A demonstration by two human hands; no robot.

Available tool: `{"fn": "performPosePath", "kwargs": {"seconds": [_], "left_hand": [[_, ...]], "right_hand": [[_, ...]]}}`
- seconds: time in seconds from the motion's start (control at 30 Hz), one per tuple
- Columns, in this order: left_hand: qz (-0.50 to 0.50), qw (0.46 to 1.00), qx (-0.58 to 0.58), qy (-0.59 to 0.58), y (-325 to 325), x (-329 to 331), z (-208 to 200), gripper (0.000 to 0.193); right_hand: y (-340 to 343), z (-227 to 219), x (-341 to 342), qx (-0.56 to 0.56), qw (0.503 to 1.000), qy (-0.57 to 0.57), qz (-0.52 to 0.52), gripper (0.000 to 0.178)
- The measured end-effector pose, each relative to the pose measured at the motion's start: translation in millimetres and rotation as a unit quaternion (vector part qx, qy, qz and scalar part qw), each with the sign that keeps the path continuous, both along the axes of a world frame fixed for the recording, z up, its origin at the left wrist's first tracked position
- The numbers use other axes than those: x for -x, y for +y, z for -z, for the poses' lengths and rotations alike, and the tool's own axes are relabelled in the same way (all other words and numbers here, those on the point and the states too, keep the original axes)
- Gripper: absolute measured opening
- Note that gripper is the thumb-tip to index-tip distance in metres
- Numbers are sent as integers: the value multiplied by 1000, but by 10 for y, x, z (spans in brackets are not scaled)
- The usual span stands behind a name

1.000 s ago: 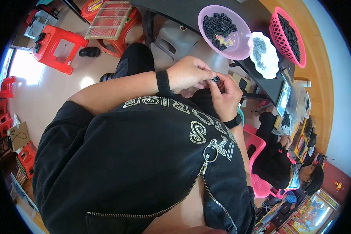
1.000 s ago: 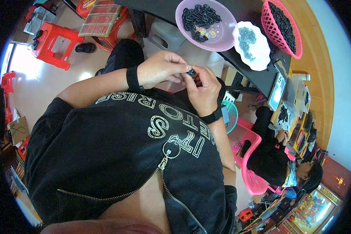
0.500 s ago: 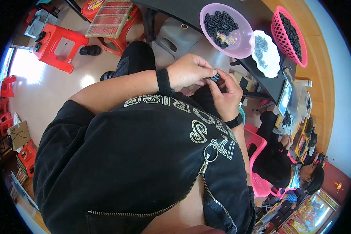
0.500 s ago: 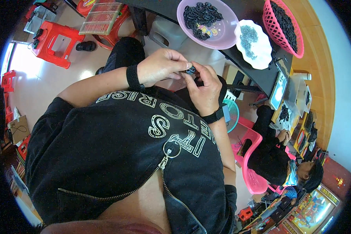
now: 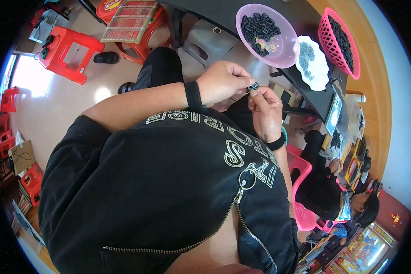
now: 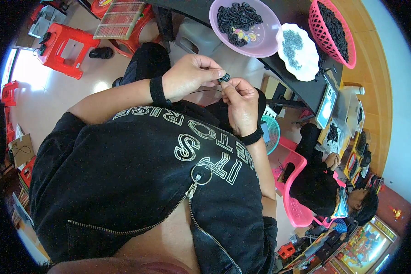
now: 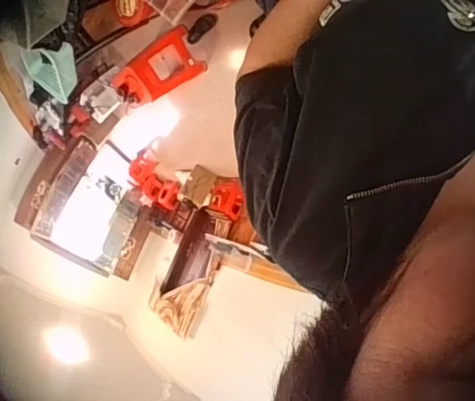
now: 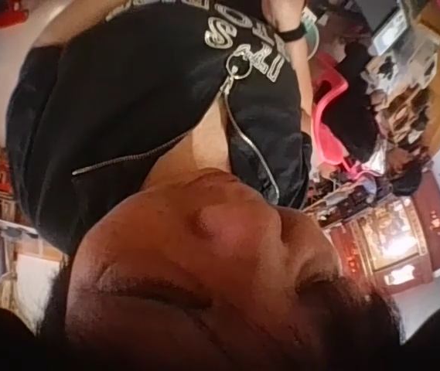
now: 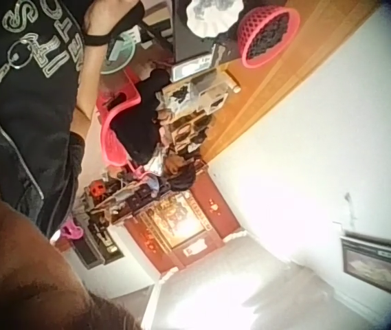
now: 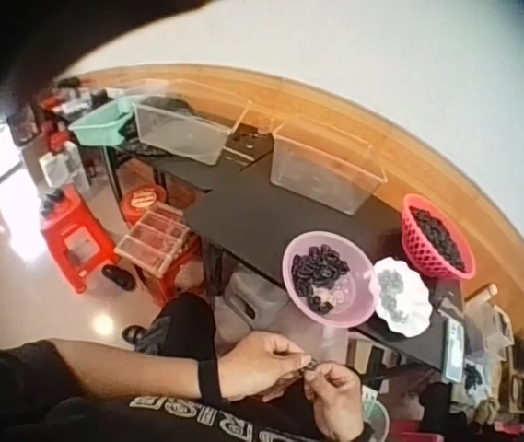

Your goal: The person assembles small plastic parts by taking plastic pieces and metal pins from dishes on the table and pressing them together by hand.

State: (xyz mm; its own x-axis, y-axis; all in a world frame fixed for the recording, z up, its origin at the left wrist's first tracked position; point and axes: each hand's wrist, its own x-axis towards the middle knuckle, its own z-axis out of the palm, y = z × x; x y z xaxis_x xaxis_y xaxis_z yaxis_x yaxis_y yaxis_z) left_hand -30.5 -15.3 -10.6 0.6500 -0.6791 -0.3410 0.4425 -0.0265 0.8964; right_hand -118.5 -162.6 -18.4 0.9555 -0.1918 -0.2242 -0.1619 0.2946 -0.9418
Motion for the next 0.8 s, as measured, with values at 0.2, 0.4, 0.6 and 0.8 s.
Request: {"fn": "performPosePath", "kwargs": {"seconds": [0.2, 0.4, 0.6, 0.8], "left_hand": [[9, 999, 25, 38, 2, -18, -10, 17], [23, 999, 23, 43, -16, -14, -53, 18], [27, 999, 26, 35, -24, -19, -13, 19], [-30, 999, 22, -24, -20, -39, -4, 20]], "right_hand": [[-23, -3, -4, -23, 999, -19, 15, 5], [2, -3, -15, -5, 998, -36, 56, 6], [-7, 34, -28, 25, 998, -30, 48, 6], [-16, 25, 18, 87, 995, -33, 34, 6]]}}
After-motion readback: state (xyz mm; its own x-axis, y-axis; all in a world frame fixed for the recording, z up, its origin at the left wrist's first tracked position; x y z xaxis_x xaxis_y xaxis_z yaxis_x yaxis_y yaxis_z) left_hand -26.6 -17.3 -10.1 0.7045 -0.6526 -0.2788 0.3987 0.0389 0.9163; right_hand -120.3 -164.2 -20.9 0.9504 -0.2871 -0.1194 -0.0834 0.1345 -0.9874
